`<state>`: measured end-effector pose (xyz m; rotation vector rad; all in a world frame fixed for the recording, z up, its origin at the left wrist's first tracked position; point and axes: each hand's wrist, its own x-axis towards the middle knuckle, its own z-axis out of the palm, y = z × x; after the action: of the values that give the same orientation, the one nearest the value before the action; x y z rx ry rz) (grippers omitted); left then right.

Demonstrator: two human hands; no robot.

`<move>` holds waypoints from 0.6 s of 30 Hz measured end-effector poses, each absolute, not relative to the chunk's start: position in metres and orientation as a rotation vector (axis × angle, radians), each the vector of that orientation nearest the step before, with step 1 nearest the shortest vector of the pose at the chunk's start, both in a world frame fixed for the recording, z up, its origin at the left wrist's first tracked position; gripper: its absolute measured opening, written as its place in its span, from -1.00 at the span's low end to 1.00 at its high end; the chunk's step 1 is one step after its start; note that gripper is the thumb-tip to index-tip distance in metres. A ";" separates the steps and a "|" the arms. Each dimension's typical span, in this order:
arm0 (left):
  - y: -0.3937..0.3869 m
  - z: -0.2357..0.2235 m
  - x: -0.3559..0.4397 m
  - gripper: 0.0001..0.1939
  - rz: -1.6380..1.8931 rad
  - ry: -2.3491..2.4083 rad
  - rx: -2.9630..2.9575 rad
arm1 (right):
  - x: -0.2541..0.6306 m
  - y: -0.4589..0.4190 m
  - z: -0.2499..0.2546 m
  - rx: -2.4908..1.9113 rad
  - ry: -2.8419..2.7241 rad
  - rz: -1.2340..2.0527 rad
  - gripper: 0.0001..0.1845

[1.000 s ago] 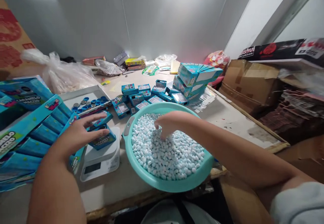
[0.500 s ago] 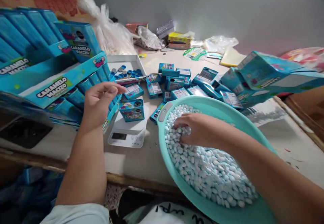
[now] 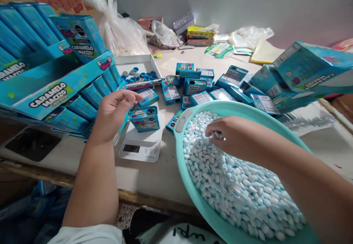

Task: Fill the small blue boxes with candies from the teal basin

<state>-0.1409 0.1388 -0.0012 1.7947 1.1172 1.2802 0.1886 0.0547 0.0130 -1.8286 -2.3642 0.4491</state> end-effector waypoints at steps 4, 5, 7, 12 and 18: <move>0.140 0.000 -0.155 -0.22 0.649 1.219 2.015 | 0.186 0.058 0.022 -1.884 -2.382 0.537 -0.83; 0.140 -0.001 -0.155 -0.18 0.543 1.286 2.018 | 0.183 0.059 0.023 -1.872 -2.313 0.578 -0.77; 0.139 -0.004 -0.148 -0.24 0.529 1.390 1.955 | 0.175 0.060 0.026 -1.814 -2.058 0.731 -0.61; 0.122 0.009 -0.091 -0.47 1.268 1.245 2.223 | 0.154 0.065 0.028 -1.292 -0.917 1.486 -0.62; 0.118 0.036 -0.036 -0.69 1.199 0.542 3.301 | 0.145 0.065 0.027 -0.878 -0.307 1.765 -0.54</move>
<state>-0.0356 0.1176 0.0364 3.3009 0.5422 1.1986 0.1448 0.0654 0.0269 -0.8782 -0.3069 1.7649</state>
